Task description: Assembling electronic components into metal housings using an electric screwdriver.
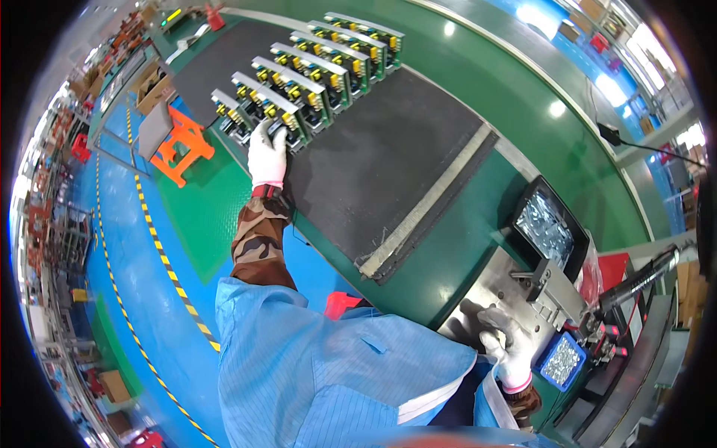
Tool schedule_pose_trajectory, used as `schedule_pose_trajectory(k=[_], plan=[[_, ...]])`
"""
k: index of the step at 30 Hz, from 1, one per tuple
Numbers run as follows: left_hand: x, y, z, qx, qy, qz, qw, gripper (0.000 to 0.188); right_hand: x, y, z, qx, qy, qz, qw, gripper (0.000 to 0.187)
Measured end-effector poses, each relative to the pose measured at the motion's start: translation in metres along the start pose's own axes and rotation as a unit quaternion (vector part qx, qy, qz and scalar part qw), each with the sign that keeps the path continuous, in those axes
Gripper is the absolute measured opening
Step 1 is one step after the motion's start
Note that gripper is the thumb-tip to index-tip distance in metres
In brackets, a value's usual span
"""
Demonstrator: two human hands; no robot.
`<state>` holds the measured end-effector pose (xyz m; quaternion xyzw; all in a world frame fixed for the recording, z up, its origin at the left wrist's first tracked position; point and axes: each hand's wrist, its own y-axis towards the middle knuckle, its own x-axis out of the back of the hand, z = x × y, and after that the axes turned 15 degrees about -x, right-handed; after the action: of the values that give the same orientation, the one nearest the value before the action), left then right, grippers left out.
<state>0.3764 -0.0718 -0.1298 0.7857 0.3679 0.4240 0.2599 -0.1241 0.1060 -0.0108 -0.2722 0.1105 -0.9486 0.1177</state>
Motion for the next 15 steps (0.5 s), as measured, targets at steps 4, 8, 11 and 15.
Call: schedule_pose_trajectory(k=[4,8,11,15], plan=[[0.002,-0.001,0.006,0.043,-0.024,-0.002,0.999,0.041,0.006,-0.003,0.012,0.055,-0.089,-0.024,0.994,0.031],[0.017,0.003,-0.005,0.001,-0.135,-0.022,0.991,0.046,0.026,-0.017,-0.004,0.069,-0.143,-0.053,0.986,0.027],[0.048,0.003,-0.053,0.004,-0.077,0.018,0.997,0.045,0.056,-0.038,-0.017,-0.021,-0.04,-0.128,0.991,0.017],[0.041,0.0,-0.158,-0.105,-0.131,0.057,0.984,0.043,0.09,-0.065,-0.056,-0.148,-0.083,-0.329,0.929,0.012]])
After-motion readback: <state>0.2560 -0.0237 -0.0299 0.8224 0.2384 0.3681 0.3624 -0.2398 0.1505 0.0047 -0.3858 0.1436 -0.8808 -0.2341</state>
